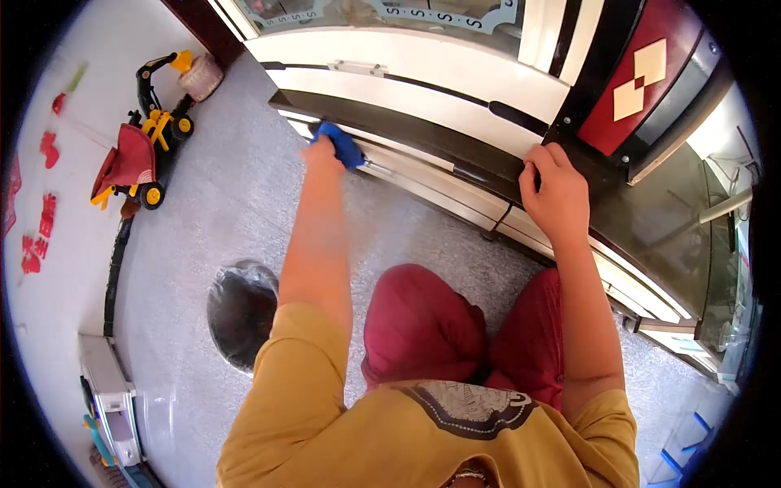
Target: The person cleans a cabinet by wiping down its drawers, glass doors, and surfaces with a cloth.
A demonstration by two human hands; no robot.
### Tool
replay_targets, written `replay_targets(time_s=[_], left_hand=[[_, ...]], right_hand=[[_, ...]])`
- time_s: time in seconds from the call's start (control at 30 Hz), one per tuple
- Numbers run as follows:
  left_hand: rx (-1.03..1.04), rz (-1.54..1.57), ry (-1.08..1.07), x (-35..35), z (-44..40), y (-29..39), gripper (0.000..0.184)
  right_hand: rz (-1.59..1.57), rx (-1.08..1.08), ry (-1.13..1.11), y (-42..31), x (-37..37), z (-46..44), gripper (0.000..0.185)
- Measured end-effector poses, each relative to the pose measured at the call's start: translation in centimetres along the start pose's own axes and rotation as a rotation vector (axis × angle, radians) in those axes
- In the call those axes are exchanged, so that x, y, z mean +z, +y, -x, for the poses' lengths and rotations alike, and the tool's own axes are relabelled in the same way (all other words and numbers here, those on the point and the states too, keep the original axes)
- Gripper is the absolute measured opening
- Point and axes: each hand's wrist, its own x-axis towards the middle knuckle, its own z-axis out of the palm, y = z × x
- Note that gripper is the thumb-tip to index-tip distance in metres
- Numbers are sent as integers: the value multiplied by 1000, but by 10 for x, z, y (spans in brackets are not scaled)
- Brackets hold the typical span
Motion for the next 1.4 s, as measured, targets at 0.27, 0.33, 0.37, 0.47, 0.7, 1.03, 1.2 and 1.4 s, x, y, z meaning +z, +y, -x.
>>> replay_targets(time_s=[0.27,0.33,0.37,0.47,0.7,1.03,1.2,1.4], left_hand=[[230,-65,-212,52,148,-106,23],[235,-204,-224,67,223,-111,57],[217,-315,-197,72,255,-110,58],[215,-422,-134,89,287,-143,58],[-124,-159,-734,69,345,-145,52],[680,-577,-908,92,414,-64,31],[1217,-751,-693,116,383,-79,25],[1412,-675,-666,145,403,-89,26]], right_hand=[[-4,-8,4,1,-1,1,8],[-8,-10,7,3,0,2,8],[-14,-10,0,4,0,2,8],[-21,-45,48,7,3,4,8],[-328,-153,136,-11,-19,46,17],[16,-109,144,-2,-77,77,56],[450,174,-182,16,-62,52,73],[335,72,-34,27,-28,26,68]])
